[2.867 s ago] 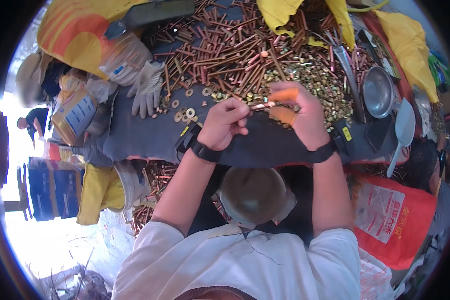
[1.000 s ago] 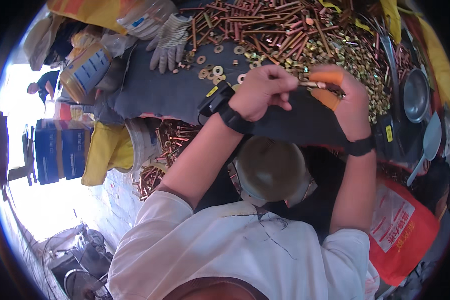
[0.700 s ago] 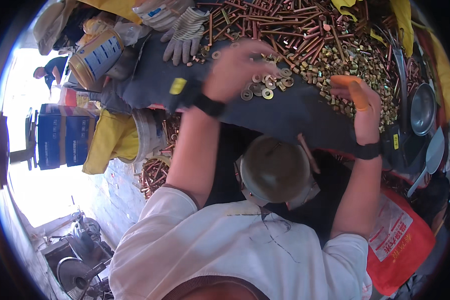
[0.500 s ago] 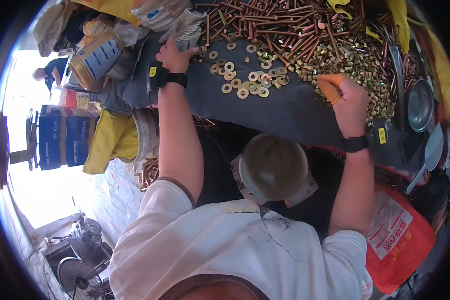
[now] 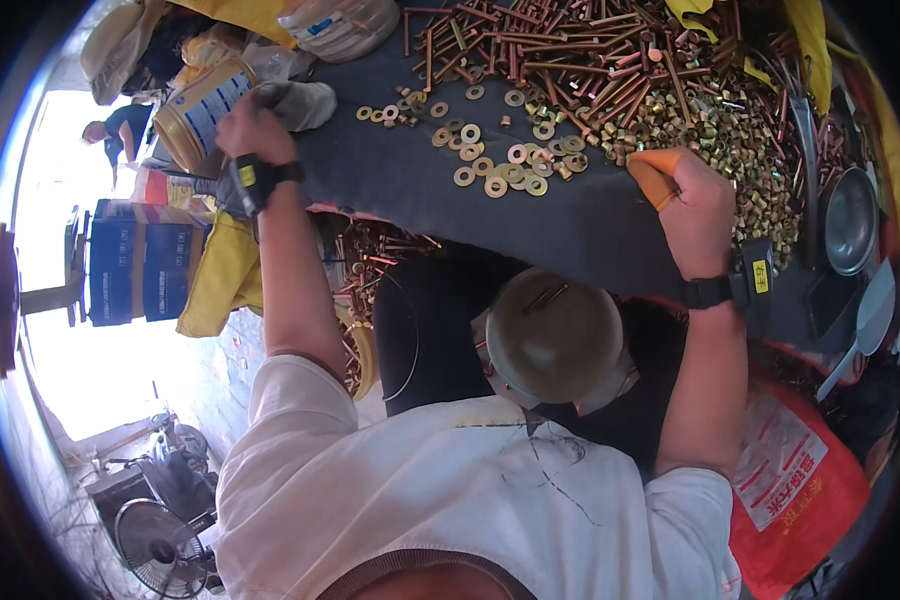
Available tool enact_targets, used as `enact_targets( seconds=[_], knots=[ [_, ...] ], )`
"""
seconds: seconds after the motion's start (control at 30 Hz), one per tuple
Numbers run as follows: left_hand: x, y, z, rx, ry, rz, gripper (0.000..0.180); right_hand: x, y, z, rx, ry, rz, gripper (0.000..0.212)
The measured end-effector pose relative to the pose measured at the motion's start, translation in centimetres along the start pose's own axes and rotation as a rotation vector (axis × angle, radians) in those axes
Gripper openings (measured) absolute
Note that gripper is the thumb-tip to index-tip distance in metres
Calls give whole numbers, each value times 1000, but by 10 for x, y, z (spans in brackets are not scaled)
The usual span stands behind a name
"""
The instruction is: Manually assembling bolts with washers and nuts and placing them into a bucket.
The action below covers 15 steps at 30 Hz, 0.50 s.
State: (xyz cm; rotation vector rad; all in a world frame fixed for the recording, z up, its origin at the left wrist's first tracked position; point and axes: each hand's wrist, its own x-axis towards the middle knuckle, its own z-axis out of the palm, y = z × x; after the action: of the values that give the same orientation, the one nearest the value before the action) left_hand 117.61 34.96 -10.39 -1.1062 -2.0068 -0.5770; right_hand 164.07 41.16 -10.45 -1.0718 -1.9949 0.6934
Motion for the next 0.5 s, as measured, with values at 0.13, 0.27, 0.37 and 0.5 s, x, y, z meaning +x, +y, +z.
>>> enact_targets(
  seconds=[0.13, 0.27, 0.37, 0.5],
  knots=[
    [-47, 11, 17, -8, -399, 124, 48, 5, -4, 11, -10, -13, -72, 10],
    [-53, 2, 42, 28, -387, 147, 53, 2, -3, 12, -53, -29, -38, 10],
    [-41, -18, 67, -41, -457, 72, 49, 4, -3, 11, -59, -29, -66, 10],
    [-15, -35, 66, -439, -302, -121, 32, 5, 5, 11, -93, -26, -100, 10]
  ],
)
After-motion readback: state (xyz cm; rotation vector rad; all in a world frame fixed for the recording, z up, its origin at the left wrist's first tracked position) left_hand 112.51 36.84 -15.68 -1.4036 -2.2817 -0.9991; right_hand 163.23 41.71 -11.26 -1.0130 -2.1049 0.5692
